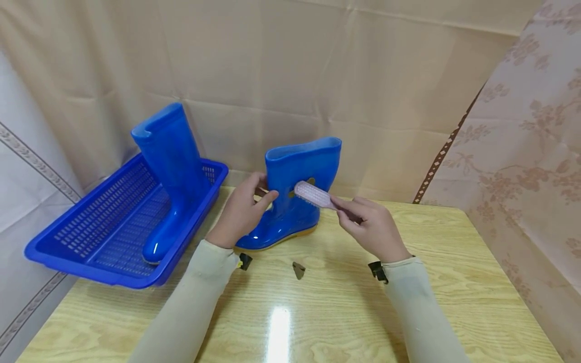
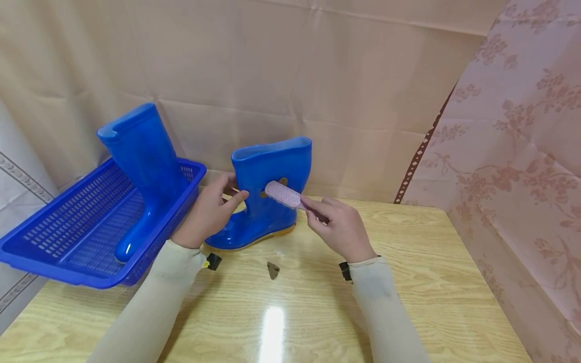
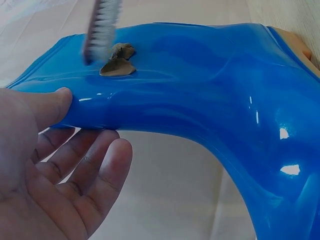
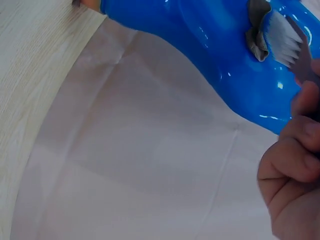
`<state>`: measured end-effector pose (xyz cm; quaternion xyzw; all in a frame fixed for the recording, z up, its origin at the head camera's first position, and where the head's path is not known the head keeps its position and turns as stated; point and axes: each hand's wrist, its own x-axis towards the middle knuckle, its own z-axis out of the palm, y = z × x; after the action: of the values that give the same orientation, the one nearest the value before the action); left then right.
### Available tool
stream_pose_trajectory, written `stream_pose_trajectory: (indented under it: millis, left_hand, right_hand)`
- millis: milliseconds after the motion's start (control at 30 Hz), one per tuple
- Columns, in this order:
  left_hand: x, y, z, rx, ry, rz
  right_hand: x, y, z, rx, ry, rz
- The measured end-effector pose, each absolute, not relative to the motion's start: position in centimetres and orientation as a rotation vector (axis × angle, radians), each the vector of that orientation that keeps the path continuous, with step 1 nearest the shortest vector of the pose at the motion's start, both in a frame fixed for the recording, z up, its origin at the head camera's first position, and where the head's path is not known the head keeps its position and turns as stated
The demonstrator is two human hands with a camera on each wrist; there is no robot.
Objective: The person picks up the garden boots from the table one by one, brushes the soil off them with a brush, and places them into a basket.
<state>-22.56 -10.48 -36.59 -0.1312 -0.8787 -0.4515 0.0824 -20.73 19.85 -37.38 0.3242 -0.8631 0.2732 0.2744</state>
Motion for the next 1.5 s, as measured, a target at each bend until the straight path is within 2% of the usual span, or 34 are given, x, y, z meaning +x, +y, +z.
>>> stream_pose_trajectory:
  millis: [367,800,1167,1500]
  left_hand:
    - [-22.61,-10.67,-36.69,-0.493,-2.614,-1.295]
    - [-22.59,-10.59,-36.65,-0.446,-2.633,-1.31]
    - [-22.73,-10.67,-36.86,-0.459,-2.622,-1.296]
    - [-22.73,-10.58,-36.76,-0.454,-2.63,-1.289]
  right_hand:
    - [-20.64,19.35,-37.49,0.963,-2.29,0.684]
    - [-20.52,19.6,-37.59,0.851,-2.383,0.676]
    - [-20.67,19.32,-37.47,0.892,-2.237,0.684]
    - [-20.67,19.32,-37.69,0.814,-2.354,0.679]
